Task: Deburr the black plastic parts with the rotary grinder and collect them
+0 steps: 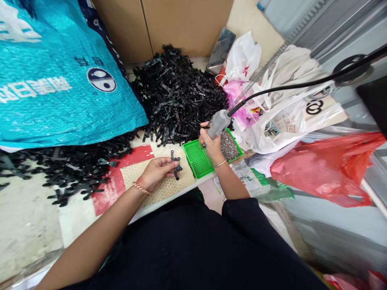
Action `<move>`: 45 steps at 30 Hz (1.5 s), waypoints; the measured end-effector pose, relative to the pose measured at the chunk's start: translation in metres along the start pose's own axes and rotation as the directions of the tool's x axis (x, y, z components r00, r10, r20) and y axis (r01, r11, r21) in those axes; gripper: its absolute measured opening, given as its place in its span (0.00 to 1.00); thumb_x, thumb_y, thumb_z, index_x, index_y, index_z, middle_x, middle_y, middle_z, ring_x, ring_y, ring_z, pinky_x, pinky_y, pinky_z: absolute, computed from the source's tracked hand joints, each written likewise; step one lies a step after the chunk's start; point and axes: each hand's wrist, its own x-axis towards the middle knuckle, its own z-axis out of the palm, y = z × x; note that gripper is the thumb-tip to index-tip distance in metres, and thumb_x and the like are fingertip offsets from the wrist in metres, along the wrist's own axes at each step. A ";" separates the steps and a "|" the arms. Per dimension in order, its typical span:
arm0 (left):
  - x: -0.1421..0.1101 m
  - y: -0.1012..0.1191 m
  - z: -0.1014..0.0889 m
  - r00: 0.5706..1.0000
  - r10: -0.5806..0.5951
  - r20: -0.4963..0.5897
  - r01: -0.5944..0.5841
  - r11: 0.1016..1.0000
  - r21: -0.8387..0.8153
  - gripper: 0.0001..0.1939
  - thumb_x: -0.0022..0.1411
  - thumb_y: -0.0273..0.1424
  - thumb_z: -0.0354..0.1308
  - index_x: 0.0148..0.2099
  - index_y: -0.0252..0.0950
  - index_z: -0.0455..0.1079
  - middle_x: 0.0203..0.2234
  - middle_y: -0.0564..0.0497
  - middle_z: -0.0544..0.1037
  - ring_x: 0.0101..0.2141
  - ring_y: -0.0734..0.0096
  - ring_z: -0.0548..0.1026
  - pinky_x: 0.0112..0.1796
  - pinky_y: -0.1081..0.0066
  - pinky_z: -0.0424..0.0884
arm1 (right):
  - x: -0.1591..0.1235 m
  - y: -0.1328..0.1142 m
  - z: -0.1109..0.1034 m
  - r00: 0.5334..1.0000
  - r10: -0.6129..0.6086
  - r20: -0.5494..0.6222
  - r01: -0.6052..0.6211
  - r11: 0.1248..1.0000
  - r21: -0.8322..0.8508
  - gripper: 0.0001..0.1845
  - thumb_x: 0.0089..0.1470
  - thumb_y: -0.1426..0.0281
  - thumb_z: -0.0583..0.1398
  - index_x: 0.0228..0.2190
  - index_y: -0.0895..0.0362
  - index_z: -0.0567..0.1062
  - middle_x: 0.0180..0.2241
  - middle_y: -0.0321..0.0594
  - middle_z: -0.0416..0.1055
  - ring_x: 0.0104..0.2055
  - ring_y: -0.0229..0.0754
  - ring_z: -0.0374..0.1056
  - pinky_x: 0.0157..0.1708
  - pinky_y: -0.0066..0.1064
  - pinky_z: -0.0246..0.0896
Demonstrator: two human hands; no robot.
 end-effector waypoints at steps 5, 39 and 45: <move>0.001 -0.002 -0.001 1.000 0.004 -0.009 -0.004 1.000 0.009 0.25 0.39 0.43 0.84 0.33 0.32 0.80 0.31 0.46 0.84 0.29 0.71 0.81 0.31 0.73 0.78 | 0.000 -0.001 0.001 1.000 0.005 0.020 -0.004 1.000 -0.012 0.28 0.52 0.44 0.70 0.42 0.52 0.74 0.17 0.22 0.60 0.18 0.33 0.55 0.21 0.29 0.55; 0.001 0.002 0.005 1.000 -0.010 -0.006 0.009 0.996 -0.089 0.13 0.52 0.26 0.80 0.29 0.31 0.77 0.27 0.46 0.83 0.26 0.71 0.80 0.31 0.71 0.80 | -0.025 -0.062 0.060 0.959 -0.023 0.283 -0.003 0.996 0.091 0.25 0.55 0.50 0.71 0.49 0.48 0.75 0.20 0.22 0.62 0.22 0.34 0.64 0.34 0.34 0.74; 0.001 0.004 0.007 1.000 -0.017 -0.009 0.016 0.994 -0.105 0.14 0.52 0.26 0.80 0.28 0.30 0.76 0.25 0.48 0.82 0.25 0.73 0.79 0.30 0.72 0.80 | -0.027 -0.042 0.082 0.996 0.025 0.087 -0.049 0.957 0.285 0.27 0.48 0.47 0.71 0.39 0.48 0.68 0.15 0.17 0.48 0.15 0.30 0.46 0.20 0.29 0.54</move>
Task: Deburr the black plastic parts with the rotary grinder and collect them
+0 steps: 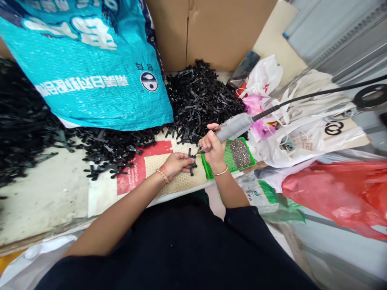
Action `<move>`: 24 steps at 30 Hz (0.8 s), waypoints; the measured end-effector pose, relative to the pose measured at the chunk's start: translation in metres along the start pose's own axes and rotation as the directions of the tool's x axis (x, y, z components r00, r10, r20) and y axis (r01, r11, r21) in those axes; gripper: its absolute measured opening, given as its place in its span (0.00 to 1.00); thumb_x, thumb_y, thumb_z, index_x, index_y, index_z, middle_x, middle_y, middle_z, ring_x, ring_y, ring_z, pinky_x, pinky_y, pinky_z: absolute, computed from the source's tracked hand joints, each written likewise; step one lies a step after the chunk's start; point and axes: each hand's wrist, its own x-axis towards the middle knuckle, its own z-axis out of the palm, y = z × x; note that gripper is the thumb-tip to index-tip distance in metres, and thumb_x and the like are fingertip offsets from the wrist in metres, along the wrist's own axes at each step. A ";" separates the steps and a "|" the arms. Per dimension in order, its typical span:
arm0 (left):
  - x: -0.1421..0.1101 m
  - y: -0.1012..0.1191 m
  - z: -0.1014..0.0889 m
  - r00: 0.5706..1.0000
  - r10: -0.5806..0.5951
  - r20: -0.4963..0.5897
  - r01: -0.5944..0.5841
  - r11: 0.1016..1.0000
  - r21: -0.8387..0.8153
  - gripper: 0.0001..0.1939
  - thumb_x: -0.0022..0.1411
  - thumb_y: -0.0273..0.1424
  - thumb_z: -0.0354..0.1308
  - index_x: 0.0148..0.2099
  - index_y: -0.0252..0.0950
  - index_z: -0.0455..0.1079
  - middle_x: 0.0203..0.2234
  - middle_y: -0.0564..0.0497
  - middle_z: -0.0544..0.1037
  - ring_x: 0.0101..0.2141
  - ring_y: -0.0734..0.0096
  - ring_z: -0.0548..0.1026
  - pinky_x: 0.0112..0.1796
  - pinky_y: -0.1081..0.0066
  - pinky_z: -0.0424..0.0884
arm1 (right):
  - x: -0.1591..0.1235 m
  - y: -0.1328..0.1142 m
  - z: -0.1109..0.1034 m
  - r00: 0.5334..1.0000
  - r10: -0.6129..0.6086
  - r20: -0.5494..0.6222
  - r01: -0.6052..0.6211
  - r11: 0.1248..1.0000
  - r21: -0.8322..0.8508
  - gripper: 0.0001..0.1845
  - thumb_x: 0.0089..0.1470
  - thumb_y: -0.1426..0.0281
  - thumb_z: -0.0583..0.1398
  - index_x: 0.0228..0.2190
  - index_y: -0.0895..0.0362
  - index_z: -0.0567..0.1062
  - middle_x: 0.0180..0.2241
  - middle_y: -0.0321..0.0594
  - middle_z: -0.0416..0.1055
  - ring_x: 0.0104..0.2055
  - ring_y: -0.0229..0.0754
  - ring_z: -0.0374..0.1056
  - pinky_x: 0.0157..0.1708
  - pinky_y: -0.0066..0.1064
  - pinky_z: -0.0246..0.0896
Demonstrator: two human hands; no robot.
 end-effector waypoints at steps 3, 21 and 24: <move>0.001 0.000 0.000 1.000 -0.003 -0.009 0.003 1.000 0.007 0.14 0.52 0.26 0.80 0.28 0.30 0.76 0.25 0.48 0.82 0.24 0.74 0.78 0.30 0.72 0.80 | -0.002 -0.001 0.002 0.999 -0.023 0.037 0.022 1.000 0.022 0.25 0.50 0.48 0.70 0.39 0.48 0.67 0.15 0.17 0.48 0.15 0.30 0.45 0.20 0.28 0.51; 0.000 -0.001 0.002 0.999 0.006 -0.040 -0.004 0.999 0.044 0.13 0.55 0.24 0.78 0.28 0.29 0.75 0.24 0.49 0.81 0.23 0.75 0.78 0.29 0.73 0.78 | -0.006 0.006 0.001 0.999 -0.022 0.033 0.021 0.999 0.037 0.25 0.51 0.50 0.69 0.40 0.48 0.66 0.16 0.18 0.48 0.15 0.30 0.46 0.21 0.29 0.51; 0.000 -0.001 0.002 0.999 0.012 -0.035 -0.011 0.999 0.041 0.13 0.55 0.24 0.77 0.27 0.29 0.74 0.23 0.51 0.80 0.23 0.75 0.77 0.29 0.73 0.79 | -0.006 0.008 0.001 0.999 -0.019 0.037 0.018 1.000 0.016 0.25 0.51 0.49 0.69 0.40 0.48 0.66 0.16 0.18 0.48 0.16 0.30 0.46 0.21 0.29 0.51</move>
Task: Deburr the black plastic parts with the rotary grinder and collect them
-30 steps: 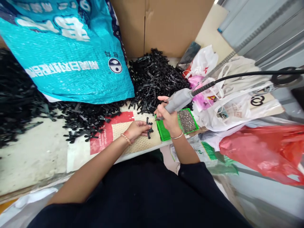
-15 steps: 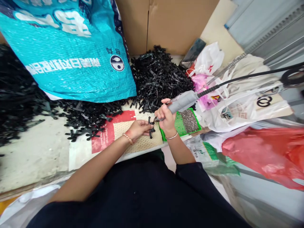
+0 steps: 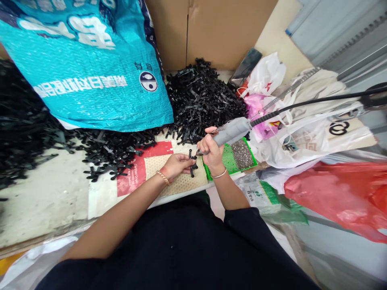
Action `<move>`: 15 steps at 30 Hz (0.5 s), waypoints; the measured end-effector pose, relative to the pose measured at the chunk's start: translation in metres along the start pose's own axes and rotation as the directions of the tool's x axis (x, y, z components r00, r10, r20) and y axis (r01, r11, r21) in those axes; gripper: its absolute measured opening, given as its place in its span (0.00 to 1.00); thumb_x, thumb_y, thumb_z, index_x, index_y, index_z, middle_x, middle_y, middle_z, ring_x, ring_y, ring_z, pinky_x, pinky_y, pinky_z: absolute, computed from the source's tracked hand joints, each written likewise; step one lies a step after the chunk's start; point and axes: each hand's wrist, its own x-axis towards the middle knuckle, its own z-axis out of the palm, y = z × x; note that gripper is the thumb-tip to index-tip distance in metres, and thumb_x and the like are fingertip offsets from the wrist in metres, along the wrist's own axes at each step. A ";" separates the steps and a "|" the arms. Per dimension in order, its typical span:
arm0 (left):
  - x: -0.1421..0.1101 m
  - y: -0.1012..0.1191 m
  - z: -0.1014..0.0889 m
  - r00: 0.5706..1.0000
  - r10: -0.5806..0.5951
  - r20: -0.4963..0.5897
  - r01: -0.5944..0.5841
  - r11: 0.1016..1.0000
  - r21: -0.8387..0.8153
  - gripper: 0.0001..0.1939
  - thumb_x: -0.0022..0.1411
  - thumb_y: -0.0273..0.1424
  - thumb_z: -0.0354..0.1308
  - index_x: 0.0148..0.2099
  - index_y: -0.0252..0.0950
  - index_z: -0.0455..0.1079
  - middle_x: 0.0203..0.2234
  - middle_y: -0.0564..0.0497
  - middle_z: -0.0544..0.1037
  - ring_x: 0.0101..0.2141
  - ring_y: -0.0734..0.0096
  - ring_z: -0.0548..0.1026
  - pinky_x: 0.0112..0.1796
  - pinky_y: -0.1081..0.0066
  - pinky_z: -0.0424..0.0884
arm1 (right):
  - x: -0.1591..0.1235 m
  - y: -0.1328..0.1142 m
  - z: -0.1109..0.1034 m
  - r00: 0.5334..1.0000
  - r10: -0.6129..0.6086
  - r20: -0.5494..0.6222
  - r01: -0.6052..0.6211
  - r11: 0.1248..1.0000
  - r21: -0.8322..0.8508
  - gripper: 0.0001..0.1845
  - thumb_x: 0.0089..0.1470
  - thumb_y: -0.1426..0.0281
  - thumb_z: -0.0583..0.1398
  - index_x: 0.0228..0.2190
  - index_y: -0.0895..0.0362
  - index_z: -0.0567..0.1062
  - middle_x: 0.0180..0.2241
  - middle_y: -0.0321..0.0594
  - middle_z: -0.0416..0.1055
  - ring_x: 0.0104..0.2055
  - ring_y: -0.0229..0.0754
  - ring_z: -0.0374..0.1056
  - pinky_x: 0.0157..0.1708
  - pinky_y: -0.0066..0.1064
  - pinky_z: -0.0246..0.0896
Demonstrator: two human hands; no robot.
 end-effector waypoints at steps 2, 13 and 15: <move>0.000 0.000 0.000 1.000 0.001 0.003 -0.001 1.000 -0.004 0.14 0.54 0.24 0.78 0.27 0.29 0.74 0.22 0.51 0.79 0.23 0.75 0.77 0.29 0.72 0.79 | 0.000 0.002 -0.001 1.000 -0.001 0.005 0.001 1.000 -0.009 0.25 0.52 0.49 0.69 0.40 0.48 0.66 0.16 0.18 0.48 0.16 0.30 0.47 0.21 0.29 0.50; 0.005 -0.006 -0.004 1.000 0.010 0.022 -0.010 1.000 0.008 0.18 0.48 0.31 0.82 0.29 0.29 0.76 0.25 0.50 0.81 0.26 0.74 0.78 0.31 0.71 0.80 | -0.004 0.009 -0.004 1.000 -0.015 0.020 0.014 1.000 0.025 0.23 0.53 0.51 0.70 0.40 0.49 0.68 0.16 0.18 0.50 0.16 0.30 0.49 0.21 0.29 0.53; 0.005 -0.006 -0.005 1.000 0.007 0.030 -0.008 1.000 0.009 0.19 0.47 0.33 0.83 0.29 0.30 0.76 0.25 0.50 0.81 0.26 0.73 0.78 0.32 0.71 0.80 | -0.004 0.010 -0.004 0.999 -0.021 0.035 0.021 1.000 0.022 0.22 0.54 0.51 0.70 0.40 0.49 0.68 0.16 0.18 0.51 0.16 0.30 0.49 0.21 0.28 0.53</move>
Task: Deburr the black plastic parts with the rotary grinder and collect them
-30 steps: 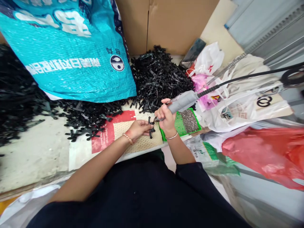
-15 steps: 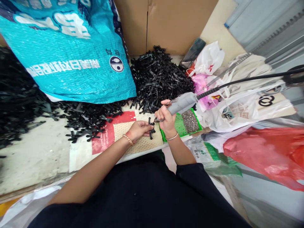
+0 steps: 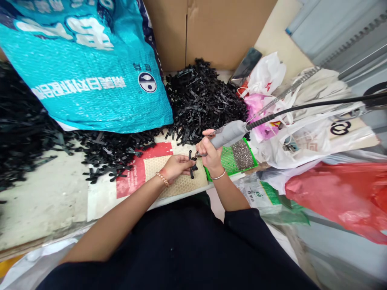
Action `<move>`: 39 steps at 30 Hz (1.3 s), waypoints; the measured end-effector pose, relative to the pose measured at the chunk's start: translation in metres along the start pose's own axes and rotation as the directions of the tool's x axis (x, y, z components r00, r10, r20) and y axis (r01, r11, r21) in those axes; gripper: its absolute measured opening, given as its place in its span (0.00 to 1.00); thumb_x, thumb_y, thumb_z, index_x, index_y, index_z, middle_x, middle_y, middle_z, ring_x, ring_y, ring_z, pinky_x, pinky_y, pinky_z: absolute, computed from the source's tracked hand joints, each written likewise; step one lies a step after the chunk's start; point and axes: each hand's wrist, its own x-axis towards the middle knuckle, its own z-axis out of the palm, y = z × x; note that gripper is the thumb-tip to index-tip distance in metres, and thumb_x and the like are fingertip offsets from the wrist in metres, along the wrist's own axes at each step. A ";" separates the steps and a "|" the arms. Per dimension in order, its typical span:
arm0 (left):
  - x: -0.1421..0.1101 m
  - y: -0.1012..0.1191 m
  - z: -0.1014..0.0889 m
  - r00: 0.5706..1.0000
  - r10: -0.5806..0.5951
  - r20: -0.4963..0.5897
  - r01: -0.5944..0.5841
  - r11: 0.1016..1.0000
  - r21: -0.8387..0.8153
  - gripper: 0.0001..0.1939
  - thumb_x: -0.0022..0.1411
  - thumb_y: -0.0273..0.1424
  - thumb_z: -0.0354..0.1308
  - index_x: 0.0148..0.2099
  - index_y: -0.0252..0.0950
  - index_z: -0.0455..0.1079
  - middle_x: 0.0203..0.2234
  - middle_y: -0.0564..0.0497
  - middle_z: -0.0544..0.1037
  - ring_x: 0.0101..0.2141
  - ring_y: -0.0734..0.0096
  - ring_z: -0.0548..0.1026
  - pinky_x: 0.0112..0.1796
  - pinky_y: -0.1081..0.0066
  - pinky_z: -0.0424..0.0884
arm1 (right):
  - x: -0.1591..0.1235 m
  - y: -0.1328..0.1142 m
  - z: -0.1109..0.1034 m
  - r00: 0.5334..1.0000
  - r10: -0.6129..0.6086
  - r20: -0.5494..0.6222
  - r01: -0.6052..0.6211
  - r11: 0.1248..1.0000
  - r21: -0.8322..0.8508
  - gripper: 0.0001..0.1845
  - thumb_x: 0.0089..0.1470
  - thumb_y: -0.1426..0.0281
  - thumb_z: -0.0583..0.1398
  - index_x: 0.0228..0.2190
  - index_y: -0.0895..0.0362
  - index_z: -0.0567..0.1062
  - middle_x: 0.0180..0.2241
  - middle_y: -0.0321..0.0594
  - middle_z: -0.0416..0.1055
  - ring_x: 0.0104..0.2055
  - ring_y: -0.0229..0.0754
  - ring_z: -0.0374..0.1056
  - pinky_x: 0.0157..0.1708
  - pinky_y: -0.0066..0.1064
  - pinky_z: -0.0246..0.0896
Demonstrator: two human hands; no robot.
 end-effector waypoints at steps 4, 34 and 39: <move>0.000 0.001 0.001 1.000 -0.006 0.002 0.006 1.000 0.004 0.20 0.45 0.34 0.83 0.29 0.30 0.75 0.25 0.49 0.81 0.26 0.73 0.78 0.32 0.71 0.80 | 0.000 0.001 0.001 1.000 -0.017 0.025 0.017 1.000 -0.001 0.22 0.56 0.51 0.69 0.41 0.49 0.68 0.17 0.19 0.50 0.16 0.30 0.48 0.21 0.28 0.53; -0.004 0.005 0.003 1.000 -0.008 -0.006 0.008 1.000 0.013 0.21 0.43 0.34 0.84 0.28 0.31 0.75 0.25 0.48 0.82 0.26 0.72 0.80 0.32 0.72 0.80 | -0.005 -0.005 0.001 0.998 0.017 -0.057 -0.022 0.996 -0.092 0.25 0.52 0.47 0.68 0.40 0.48 0.66 0.17 0.19 0.50 0.16 0.32 0.50 0.23 0.31 0.57; -0.004 0.004 0.002 1.000 -0.007 -0.015 0.007 1.000 0.012 0.18 0.47 0.32 0.82 0.29 0.30 0.75 0.25 0.48 0.82 0.26 0.73 0.79 0.32 0.72 0.79 | -0.006 -0.002 -0.002 1.000 -0.004 -0.009 0.003 0.996 -0.084 0.20 0.57 0.52 0.67 0.41 0.47 0.67 0.19 0.21 0.51 0.17 0.31 0.53 0.23 0.30 0.58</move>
